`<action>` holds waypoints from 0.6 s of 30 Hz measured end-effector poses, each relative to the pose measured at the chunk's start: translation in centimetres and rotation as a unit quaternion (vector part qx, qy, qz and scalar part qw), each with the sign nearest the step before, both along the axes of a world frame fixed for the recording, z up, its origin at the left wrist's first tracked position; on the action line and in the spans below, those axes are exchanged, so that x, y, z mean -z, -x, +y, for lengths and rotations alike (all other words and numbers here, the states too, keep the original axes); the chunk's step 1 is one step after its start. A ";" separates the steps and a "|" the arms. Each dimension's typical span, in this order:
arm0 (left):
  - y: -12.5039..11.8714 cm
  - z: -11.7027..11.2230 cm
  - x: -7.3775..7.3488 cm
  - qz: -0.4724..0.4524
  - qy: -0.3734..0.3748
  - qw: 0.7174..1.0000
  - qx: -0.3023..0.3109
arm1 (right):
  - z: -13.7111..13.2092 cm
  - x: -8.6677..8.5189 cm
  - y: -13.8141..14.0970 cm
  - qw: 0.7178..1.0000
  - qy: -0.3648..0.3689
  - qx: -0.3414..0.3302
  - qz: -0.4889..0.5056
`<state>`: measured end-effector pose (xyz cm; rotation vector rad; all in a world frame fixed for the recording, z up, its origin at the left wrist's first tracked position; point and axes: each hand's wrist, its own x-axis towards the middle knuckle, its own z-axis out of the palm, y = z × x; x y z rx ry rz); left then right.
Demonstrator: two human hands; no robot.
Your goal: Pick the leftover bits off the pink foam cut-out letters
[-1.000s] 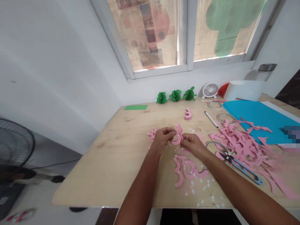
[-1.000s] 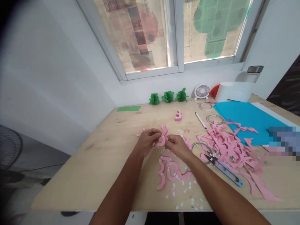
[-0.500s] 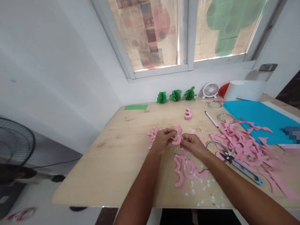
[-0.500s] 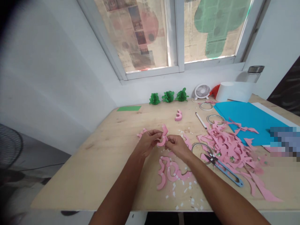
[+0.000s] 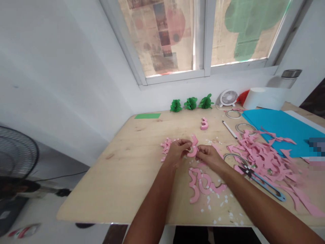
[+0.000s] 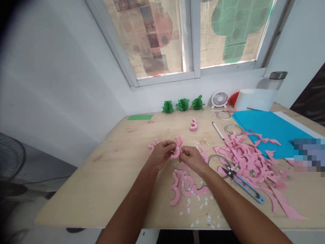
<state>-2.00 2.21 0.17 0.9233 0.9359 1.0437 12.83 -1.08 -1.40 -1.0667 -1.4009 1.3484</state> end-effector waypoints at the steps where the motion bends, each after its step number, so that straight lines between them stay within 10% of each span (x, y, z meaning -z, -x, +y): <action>1: 0.0 0.0 0.0 -0.002 0.001 1.000 -0.002 | 0.0 0.0 0.0 1.000 0.001 0.002 0.000; 18: -0.5 0.0 0.5 0.008 -0.017 0.999 -0.038 | 0.1 0.1 0.0 1.000 -0.003 -0.004 -0.017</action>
